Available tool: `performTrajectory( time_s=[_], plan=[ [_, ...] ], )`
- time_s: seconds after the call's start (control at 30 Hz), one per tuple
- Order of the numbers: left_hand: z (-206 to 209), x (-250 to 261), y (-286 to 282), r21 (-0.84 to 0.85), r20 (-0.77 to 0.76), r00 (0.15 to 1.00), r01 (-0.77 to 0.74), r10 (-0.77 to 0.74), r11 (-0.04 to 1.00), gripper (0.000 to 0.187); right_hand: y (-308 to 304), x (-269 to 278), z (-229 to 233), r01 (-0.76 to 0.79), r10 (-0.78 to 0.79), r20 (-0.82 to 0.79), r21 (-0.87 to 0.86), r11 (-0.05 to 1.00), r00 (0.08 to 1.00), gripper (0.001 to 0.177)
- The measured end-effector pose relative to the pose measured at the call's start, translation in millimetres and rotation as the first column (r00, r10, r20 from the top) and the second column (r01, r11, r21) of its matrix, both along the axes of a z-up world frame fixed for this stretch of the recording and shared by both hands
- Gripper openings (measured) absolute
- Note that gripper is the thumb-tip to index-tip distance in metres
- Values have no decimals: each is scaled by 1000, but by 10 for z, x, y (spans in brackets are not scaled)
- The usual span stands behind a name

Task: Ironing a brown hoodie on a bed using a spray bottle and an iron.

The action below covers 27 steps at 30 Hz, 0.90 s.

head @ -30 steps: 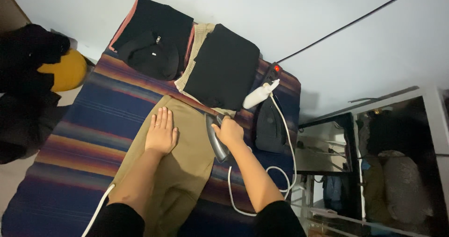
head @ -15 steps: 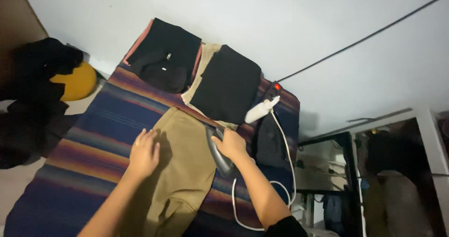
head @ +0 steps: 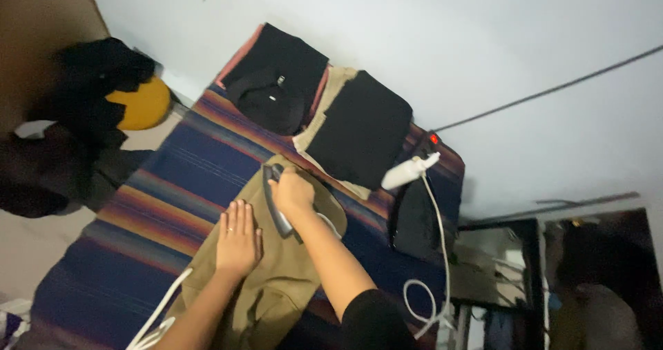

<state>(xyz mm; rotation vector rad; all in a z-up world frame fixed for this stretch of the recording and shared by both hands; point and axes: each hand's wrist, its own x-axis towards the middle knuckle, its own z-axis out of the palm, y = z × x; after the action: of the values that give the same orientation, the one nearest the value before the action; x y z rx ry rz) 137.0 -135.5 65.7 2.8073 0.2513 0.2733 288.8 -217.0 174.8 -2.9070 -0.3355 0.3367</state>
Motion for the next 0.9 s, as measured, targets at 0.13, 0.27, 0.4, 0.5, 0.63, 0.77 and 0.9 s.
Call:
performTrajectory(
  time_s=[0.13, 0.27, 0.4, 0.5, 0.63, 0.77, 0.9],
  plan=[
    [91, 22, 26, 32, -42, 999, -4, 5, 999, 74, 136, 238, -22, -16, 16, 37, 1, 1000, 999, 46],
    [81, 12, 32, -10, -6, 1000, 24, -24, 1000, 79, 237, 339, 71, -5, 5, 35, 3, 1000, 999, 48],
    [136, 15, 56, 3, -10, 999, 37, -37, 999, 83, 257, 402, 102, 0, 0, -3, -3, 1000, 1000, 49],
    [105, 56, 51, 28, -53, 998, 30, -29, 999, 85, 158, 421, 44, 1, -1, -13, -1, 1000, 1000, 53],
    [115, 38, 66, 59, -92, 995, 44, -38, 997, 86, -109, 349, -8, 23, -24, -24, -8, 1000, 999, 55],
    [139, 35, 38, 105, -146, 989, 47, -32, 993, 85, -409, 192, 99, 37, -39, -57, -35, 999, 998, 56],
    [233, 58, 42, 129, -206, 978, 49, -21, 991, 85, -467, 120, 92, 49, -51, -46, -46, 998, 998, 54]
  ],
)
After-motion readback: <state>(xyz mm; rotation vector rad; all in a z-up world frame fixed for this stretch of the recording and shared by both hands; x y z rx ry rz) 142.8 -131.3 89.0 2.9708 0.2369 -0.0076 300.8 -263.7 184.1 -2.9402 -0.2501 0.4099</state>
